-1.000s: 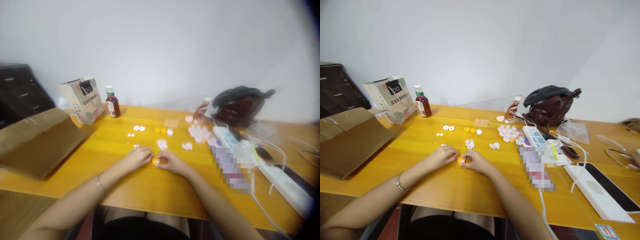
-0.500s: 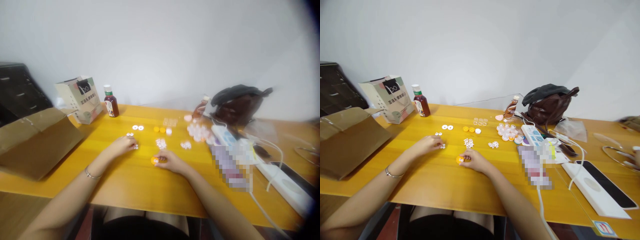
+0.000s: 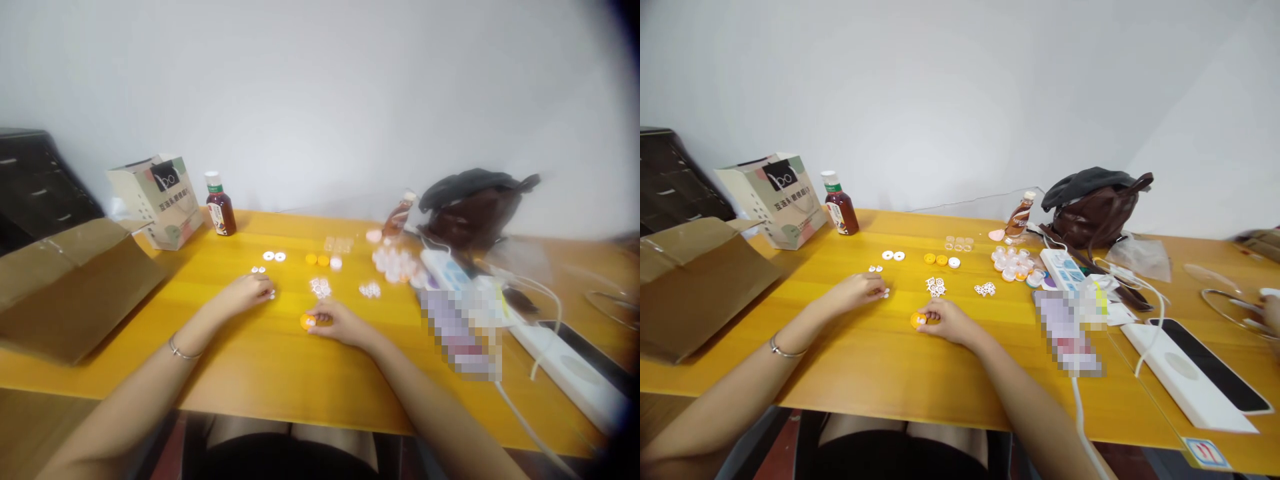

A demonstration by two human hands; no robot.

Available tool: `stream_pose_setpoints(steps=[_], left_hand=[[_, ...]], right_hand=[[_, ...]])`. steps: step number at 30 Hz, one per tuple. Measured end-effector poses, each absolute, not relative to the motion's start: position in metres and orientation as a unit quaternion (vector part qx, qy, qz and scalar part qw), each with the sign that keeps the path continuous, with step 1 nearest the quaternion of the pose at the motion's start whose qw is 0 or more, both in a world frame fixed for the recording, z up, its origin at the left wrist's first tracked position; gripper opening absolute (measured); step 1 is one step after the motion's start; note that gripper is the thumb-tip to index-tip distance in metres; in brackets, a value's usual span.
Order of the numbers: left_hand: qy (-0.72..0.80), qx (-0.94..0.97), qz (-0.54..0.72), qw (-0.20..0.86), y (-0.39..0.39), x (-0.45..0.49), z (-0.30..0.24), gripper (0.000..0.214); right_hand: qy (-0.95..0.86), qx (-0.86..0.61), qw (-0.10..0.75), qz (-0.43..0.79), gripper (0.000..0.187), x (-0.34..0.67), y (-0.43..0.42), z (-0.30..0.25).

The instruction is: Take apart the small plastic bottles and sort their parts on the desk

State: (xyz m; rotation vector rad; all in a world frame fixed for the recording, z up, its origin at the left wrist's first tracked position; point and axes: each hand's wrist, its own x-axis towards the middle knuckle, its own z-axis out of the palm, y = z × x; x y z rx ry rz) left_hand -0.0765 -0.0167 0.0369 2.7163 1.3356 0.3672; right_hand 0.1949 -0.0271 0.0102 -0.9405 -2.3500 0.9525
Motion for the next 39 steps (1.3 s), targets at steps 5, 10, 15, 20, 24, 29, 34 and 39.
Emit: stream_pose_setpoints(steps=[5, 10, 15, 20, 24, 29, 34, 39], left_hand=[[0.407, 0.894, 0.177, 0.065, -0.026, -0.067, 0.041, 0.016], [0.314, 0.899, 0.24, 0.191, -0.047, -0.029, 0.036, 0.016], [0.319, 0.886, 0.268, 0.202, -0.054, -0.002, 0.02, 0.016], [0.328, 0.874, 0.273, 0.234, -0.05, -0.003, 0.012, 0.016], [0.333, 0.871, 0.278, 0.231, -0.05, -0.003, 0.012, 0.014], [0.345, 0.869, 0.272, 0.229, -0.046, 0.0, 0.013, 0.014], [0.342, 0.873, 0.262, 0.228, -0.04, 0.002, 0.012, 0.015], [0.323, 0.896, 0.251, 0.171, -0.039, 0.003, 0.009, 0.017]], right_hand=[[-0.846, -0.329, 0.225, 0.355, 0.03, 0.195, -0.026, 0.007], [-0.853, -0.321, 0.223, 0.347, 0.025, 0.194, -0.023, 0.002], [-0.866, -0.301, 0.219, 0.334, 0.015, 0.194, -0.022, 0.004], [-0.858, -0.304, 0.224, 0.348, 0.019, 0.193, -0.023, 0.004], [-0.824, -0.333, 0.241, 0.391, 0.026, 0.193, -0.024, 0.002], [-0.796, -0.348, 0.247, 0.428, 0.024, 0.192, -0.025, 0.003], [-0.786, -0.359, 0.245, 0.439, 0.027, 0.191, -0.023, 0.002], [-0.783, -0.359, 0.241, 0.448, 0.029, 0.191, -0.022, 0.0]])
